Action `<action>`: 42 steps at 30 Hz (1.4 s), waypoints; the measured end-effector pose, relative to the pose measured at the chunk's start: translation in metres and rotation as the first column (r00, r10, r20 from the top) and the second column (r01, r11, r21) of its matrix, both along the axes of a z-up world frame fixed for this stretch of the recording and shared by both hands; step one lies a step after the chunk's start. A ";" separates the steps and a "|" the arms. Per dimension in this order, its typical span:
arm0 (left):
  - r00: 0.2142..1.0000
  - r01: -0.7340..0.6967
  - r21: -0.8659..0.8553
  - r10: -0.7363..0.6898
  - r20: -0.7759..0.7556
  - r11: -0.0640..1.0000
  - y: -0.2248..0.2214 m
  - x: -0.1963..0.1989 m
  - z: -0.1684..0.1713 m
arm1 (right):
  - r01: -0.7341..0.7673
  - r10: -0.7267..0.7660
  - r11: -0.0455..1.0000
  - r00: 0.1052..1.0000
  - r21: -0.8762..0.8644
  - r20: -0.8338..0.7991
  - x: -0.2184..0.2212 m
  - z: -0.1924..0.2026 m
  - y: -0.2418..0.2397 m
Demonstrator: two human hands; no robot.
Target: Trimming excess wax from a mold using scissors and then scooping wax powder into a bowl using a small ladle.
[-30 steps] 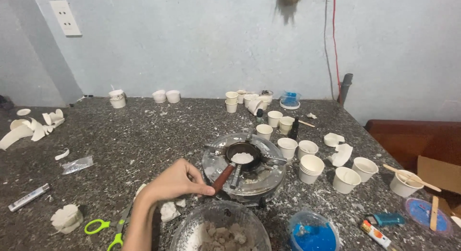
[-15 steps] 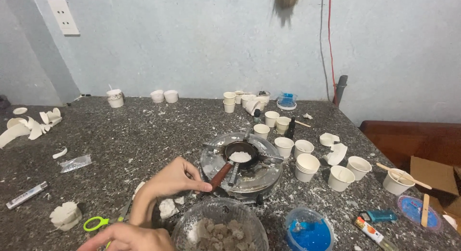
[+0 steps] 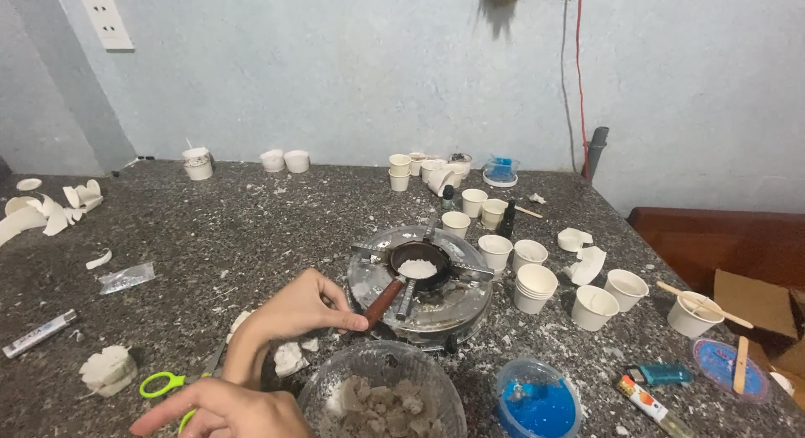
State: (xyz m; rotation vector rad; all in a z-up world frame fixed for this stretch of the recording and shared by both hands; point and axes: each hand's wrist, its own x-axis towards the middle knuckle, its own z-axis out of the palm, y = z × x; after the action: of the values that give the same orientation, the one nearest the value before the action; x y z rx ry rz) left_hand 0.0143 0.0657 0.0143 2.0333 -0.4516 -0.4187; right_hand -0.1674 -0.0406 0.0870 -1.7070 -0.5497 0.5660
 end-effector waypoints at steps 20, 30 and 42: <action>1.000 -0.004 0.030 0.003 0.018 1.000 0.000 -0.010 0.008 | 0.617 -0.256 0.657 0.722 -0.432 0.642 0.002 -0.051 -0.162; 1.000 0.005 0.010 -0.005 0.025 1.000 0.000 -0.011 0.008 | 0.629 -0.397 0.648 0.760 -0.430 0.514 -0.030 -0.093 -0.168; 1.000 -0.004 0.043 0.004 0.010 0.999 0.000 -0.010 0.008 | 0.394 -0.188 0.917 0.574 -0.067 0.797 0.009 -0.028 -0.136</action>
State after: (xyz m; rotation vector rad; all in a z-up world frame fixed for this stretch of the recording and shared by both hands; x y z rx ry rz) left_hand 0.0046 0.0654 0.0223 2.0780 -0.4480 -0.4190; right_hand -0.1583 -0.1762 0.0591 -2.2036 -0.7990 -0.4409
